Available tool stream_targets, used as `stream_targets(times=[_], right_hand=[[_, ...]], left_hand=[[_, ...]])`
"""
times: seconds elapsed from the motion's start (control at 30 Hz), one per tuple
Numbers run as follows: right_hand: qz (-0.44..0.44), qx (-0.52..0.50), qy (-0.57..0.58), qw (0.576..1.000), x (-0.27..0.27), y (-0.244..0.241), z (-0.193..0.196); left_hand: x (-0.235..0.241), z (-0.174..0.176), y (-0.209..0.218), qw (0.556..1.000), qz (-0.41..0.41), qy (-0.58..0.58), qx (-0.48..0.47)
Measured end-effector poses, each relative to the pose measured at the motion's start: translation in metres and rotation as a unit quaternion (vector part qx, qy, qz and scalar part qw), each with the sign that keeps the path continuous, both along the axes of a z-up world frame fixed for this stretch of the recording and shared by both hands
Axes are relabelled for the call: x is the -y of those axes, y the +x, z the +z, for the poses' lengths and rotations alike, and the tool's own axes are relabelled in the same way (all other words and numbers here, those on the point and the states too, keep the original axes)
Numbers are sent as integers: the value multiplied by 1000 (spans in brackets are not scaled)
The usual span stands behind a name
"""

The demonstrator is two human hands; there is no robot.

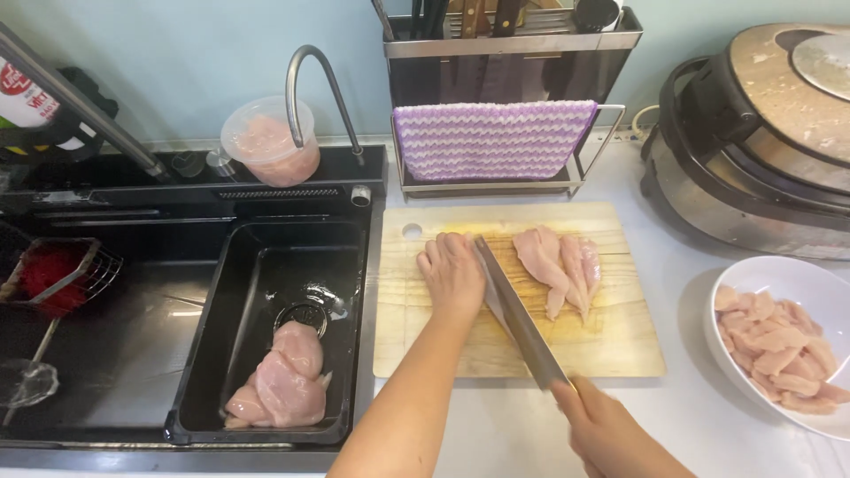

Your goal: Slice raw chicken breast into thin strips on a wooden cutting board.

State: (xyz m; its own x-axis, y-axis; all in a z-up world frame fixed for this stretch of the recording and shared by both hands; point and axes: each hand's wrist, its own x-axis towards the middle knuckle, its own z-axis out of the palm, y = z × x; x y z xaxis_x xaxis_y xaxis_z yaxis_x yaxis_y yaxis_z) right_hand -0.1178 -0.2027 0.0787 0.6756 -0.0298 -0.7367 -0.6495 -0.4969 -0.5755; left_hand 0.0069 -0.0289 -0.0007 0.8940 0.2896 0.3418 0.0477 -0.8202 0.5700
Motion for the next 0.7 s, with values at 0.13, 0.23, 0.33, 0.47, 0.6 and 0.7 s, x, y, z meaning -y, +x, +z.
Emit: stream_targets(times=[0.13, 0.23, 0.33, 0.47, 0.6, 0.7], right_hand=[[102, 12, -122, 987, 4, 0, -9], [31, 49, 9, 998, -19, 22, 7], [72, 62, -14, 995, -42, 49, 15], [60, 82, 8, 995, -38, 46, 7], [-2, 59, 48, 997, -7, 29, -20], [-33, 47, 59, 997, 11, 29, -25]], left_hand=[[2, -10, 2, 999, 6, 26, 42], [3, -16, 1, 997, 5, 30, 72], [4, -24, 0, 997, 9, 38, 69], [-9, 9, -9, 1000, 7, -11, -25], [-15, 20, -4, 986, -2, -79, -144], [-17, 19, 5, 973, -21, -7, -230]])
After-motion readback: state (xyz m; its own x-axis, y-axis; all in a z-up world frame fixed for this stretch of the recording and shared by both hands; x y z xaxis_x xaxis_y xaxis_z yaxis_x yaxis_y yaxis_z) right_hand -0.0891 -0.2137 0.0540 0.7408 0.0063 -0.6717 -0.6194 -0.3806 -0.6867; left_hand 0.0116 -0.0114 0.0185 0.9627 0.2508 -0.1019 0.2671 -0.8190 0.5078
